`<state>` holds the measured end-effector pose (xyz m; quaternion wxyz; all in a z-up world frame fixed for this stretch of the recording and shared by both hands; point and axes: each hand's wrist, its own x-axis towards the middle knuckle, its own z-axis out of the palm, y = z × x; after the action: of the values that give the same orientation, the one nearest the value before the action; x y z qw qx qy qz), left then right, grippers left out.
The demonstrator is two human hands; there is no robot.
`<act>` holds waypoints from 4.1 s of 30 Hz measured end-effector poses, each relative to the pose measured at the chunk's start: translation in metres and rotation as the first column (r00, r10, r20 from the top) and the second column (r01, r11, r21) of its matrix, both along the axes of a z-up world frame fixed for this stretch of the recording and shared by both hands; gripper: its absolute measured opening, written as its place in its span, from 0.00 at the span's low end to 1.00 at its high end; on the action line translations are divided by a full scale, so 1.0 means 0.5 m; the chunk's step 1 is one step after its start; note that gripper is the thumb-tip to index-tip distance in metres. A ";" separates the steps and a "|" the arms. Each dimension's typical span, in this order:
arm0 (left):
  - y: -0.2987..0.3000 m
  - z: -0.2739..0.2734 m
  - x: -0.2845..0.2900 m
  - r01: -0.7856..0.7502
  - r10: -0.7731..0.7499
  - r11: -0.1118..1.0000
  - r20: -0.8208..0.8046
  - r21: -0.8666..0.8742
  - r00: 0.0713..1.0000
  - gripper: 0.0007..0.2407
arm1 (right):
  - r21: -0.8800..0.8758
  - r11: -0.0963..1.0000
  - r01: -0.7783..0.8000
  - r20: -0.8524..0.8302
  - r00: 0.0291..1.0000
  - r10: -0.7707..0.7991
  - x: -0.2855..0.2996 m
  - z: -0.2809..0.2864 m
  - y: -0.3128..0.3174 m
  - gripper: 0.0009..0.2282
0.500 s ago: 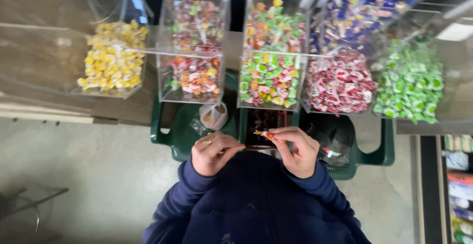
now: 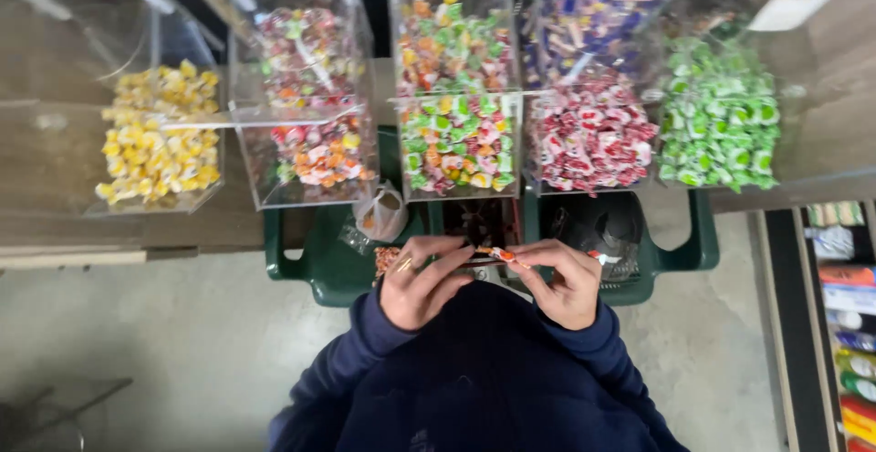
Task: Selecting and inspecting various wrapped candies from transparent dispenser bins.
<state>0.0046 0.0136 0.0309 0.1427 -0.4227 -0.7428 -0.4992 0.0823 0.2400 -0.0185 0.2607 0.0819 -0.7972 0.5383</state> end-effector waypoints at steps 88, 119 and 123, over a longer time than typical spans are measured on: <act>0.063 0.081 -0.158 0.070 -0.251 0.922 -0.449 -0.381 0.857 0.12 | 0.117 0.987 0.110 -0.121 0.988 -0.095 -0.057 0.080 -0.007 0.15; 0.003 0.039 -0.054 0.022 -0.070 0.959 -0.159 -0.283 0.985 0.10 | 0.770 0.447 0.456 -0.209 0.842 -0.498 -0.085 0.066 0.503 0.16; -0.019 0.060 -0.099 -0.070 -0.016 0.952 -0.280 -0.297 0.960 0.09 | 0.793 0.442 0.418 -0.196 0.864 -0.465 -0.069 0.047 0.517 0.16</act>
<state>-0.0448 0.0038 0.0609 0.1862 -0.4953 -0.7889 -0.3125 0.0481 0.4987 0.0048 0.3035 -0.0315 -0.9520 0.0248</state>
